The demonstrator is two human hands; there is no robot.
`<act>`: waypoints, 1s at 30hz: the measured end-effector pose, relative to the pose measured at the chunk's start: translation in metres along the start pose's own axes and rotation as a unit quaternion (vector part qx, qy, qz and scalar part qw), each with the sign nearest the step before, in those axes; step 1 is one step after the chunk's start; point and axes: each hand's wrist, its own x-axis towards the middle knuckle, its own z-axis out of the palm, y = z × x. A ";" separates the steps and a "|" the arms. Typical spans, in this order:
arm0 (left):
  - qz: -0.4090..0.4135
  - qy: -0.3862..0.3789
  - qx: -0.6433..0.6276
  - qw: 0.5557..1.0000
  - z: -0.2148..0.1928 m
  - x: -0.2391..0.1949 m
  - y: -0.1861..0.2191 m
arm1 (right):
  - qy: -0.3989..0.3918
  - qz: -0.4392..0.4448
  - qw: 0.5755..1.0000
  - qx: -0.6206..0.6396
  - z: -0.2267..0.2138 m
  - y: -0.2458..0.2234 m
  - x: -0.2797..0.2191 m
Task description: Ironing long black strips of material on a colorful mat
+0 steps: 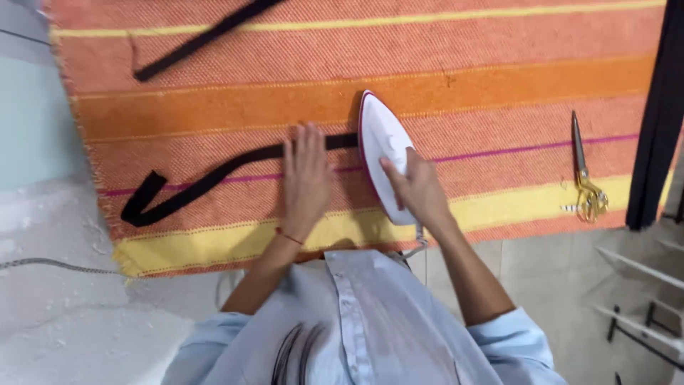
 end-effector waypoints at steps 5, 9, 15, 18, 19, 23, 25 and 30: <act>-0.006 -0.052 -0.014 0.999 0.008 -0.003 0.009 | 0.049 0.018 0.998 0.038 0.022 -0.016 0.024; -0.025 -0.091 0.036 0.995 0.016 0.000 0.005 | 0.068 0.011 0.998 0.015 0.015 -0.049 0.045; -0.016 -0.106 0.078 0.991 0.003 0.004 0.004 | 0.078 0.034 0.996 0.024 0.021 -0.040 0.029; -0.018 -0.059 0.005 0.998 0.012 -0.010 0.005 | 0.086 0.044 0.995 0.014 0.027 -0.036 0.039; -0.016 -0.057 0.004 0.998 0.016 -0.008 0.002 | 0.092 0.029 0.995 0.031 0.024 -0.044 0.046; -0.011 -0.059 0.008 0.998 0.013 -0.005 0.001 | 0.095 0.038 0.994 0.049 0.032 -0.029 0.034; -0.004 -0.067 0.010 0.998 0.024 -0.006 -0.002 | 0.099 0.041 0.992 0.067 0.028 -0.042 0.033; -0.018 -0.111 -0.002 0.994 0.014 -0.014 0.006 | 0.099 0.009 0.992 0.072 0.028 -0.037 0.040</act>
